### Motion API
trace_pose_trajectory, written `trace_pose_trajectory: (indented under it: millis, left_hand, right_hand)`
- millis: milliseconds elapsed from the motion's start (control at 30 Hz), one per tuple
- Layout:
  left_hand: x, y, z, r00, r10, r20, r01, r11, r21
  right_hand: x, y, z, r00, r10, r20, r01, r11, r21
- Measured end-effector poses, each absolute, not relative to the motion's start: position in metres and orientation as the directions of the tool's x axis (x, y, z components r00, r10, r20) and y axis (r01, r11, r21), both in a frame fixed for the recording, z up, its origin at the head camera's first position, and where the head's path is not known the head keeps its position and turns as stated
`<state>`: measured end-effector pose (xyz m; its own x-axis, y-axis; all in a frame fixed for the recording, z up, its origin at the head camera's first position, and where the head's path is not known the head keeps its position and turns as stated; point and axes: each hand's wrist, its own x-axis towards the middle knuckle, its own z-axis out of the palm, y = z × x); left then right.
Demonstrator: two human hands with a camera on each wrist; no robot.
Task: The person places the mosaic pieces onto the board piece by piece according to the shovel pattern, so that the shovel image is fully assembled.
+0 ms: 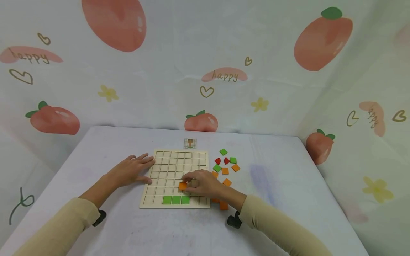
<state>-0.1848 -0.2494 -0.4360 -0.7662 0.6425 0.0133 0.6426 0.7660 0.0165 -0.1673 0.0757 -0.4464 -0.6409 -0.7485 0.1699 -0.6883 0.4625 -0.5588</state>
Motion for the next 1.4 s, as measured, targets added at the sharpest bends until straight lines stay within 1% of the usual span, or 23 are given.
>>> trace_pose_trajectory:
  millis: [300,667,1133,1400]
  left_hand:
    - [-0.184,-0.249,-0.436,-0.773,0.635,0.000,0.634,0.773,0.018]
    - [-0.184,-0.249,-0.437,-0.770,0.638,0.016,0.638,0.769,0.023]
    - [-0.185,-0.251,-0.439,-0.764,0.645,0.014,0.645,0.764,0.019]
    - [-0.184,-0.250,-0.438,-0.771,0.636,0.010,0.636,0.771,0.026]
  right_hand:
    - [-0.165,0.062,-0.443,-0.635,-0.766,0.096,-0.668,0.482,-0.567]
    - [-0.162,0.059,-0.449,-0.606,-0.782,0.144,-0.726,0.470,-0.502]
    - [-0.162,0.056,-0.449,-0.613,-0.779,0.132,-0.712,0.473,-0.519]
    - [-0.163,0.053,-0.449,-0.620,-0.774,0.129,-0.714,0.488,-0.502]
